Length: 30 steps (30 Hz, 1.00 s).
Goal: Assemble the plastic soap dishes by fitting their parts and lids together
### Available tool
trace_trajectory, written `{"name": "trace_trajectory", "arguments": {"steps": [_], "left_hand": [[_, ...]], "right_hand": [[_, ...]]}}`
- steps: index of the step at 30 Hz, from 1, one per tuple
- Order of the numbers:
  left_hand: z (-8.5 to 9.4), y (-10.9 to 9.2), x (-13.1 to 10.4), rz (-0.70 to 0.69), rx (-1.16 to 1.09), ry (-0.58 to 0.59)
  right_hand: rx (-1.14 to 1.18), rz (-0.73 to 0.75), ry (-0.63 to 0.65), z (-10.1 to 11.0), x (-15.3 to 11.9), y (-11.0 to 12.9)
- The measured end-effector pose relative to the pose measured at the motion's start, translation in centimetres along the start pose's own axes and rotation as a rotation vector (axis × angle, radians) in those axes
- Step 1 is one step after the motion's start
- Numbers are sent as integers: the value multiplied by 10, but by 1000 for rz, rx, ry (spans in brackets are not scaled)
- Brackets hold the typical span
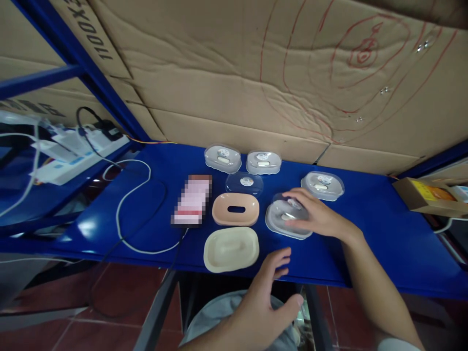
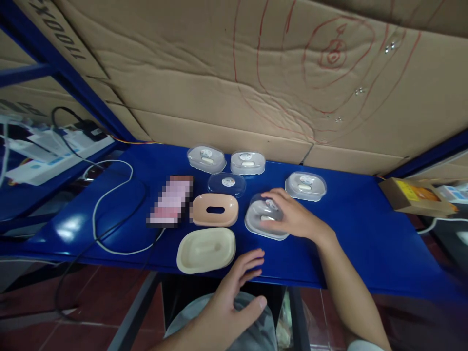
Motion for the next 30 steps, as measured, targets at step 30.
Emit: {"name": "trace_trajectory", "arguments": {"steps": [30], "left_hand": [[2, 6, 6, -338, 824, -190]], "right_hand": [[127, 31, 161, -4, 0, 23]]}}
Point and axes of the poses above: each hand's wrist, its own x-axis towards the middle knuckle, its own z-axis out of the back of the hand, y = z × x, the point moved 2 cm from there along x, towards the middle knuckle, and after that the axes turned 11 degrees about z, right-handed, at the moved point
